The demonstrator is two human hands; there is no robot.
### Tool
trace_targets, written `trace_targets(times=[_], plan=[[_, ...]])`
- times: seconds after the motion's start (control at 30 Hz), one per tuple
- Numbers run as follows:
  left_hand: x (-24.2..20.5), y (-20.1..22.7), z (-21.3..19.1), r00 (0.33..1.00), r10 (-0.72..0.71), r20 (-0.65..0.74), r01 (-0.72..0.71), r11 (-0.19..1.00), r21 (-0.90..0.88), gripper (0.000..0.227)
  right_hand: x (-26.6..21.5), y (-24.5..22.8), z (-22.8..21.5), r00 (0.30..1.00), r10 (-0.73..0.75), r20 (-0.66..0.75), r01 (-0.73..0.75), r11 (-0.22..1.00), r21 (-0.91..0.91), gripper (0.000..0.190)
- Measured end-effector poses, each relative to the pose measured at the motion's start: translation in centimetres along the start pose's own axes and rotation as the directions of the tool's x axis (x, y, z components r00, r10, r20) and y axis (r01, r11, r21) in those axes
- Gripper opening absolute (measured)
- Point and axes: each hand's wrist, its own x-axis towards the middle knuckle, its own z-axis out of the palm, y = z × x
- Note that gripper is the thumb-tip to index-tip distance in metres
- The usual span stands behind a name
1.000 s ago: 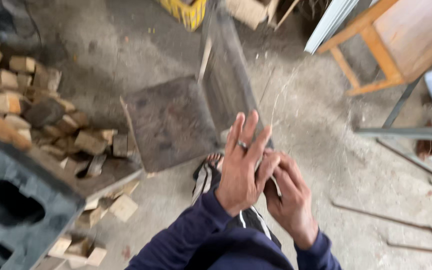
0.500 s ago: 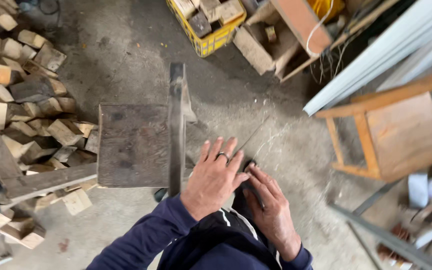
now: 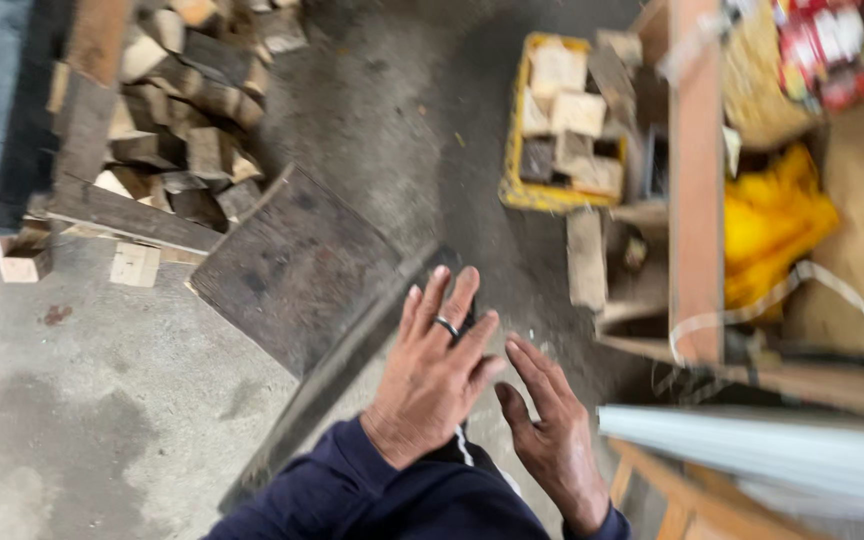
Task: The person uses a heated soldering iron to smooth the edges of a large black plastic tray with multiple cavities. They repeatedly run the hot tip along the rim of a cavity, then pause to wipe away residue and inspect the surface before continuing.
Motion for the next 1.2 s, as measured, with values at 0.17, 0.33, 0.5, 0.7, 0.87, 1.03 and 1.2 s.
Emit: trace_targets(times=[0.17, 0.33, 0.5, 0.7, 0.87, 1.03, 1.2], plan=[[3.9, -4.4, 2.2, 0.977, -0.209, -0.032, 0.208, 0.978, -0.021, 0.052, 11.1, 2.3, 0.0, 0.986, -0.097, 0.133, 0.098, 0.995, -0.001, 0.051], [3.9, -7.1, 5.9, 0.921, -0.374, -0.107, 0.383, 0.921, 0.072, 0.059, 21.6, 2.9, 1.0, 0.868, -0.332, 0.368, 0.338, 0.94, 0.049, 0.051], [6.9, -10.5, 7.1, 0.751, -0.611, -0.251, 0.6, 0.79, -0.128, 0.078, 31.6, 0.5, 5.7, 0.597, -0.651, 0.469, 0.574, 0.755, 0.318, 0.051], [13.8, -18.1, 2.5, 0.57, -0.748, -0.34, 0.77, 0.631, -0.097, 0.085, 44.5, -2.4, 12.1, 0.423, -0.658, 0.623, 0.596, 0.72, 0.356, 0.051], [25.1, -26.7, -1.0, 0.429, -0.79, -0.437, 0.803, 0.556, -0.215, 0.087, 56.9, -3.3, 16.3, 0.287, -0.672, 0.683, 0.536, 0.703, 0.467, 0.056], [38.5, -33.1, -2.9, 0.289, -0.777, -0.559, 0.715, 0.564, -0.414, 0.08, 71.5, -4.0, 18.1, 0.237, -0.692, 0.682, 0.573, 0.666, 0.477, 0.053], [47.2, -38.5, -7.4, 0.247, -0.772, -0.586, 0.646, 0.582, -0.494, 0.08, 82.6, -7.4, 20.9, 0.267, -0.664, 0.698, 0.607, 0.679, 0.414, 0.048]])
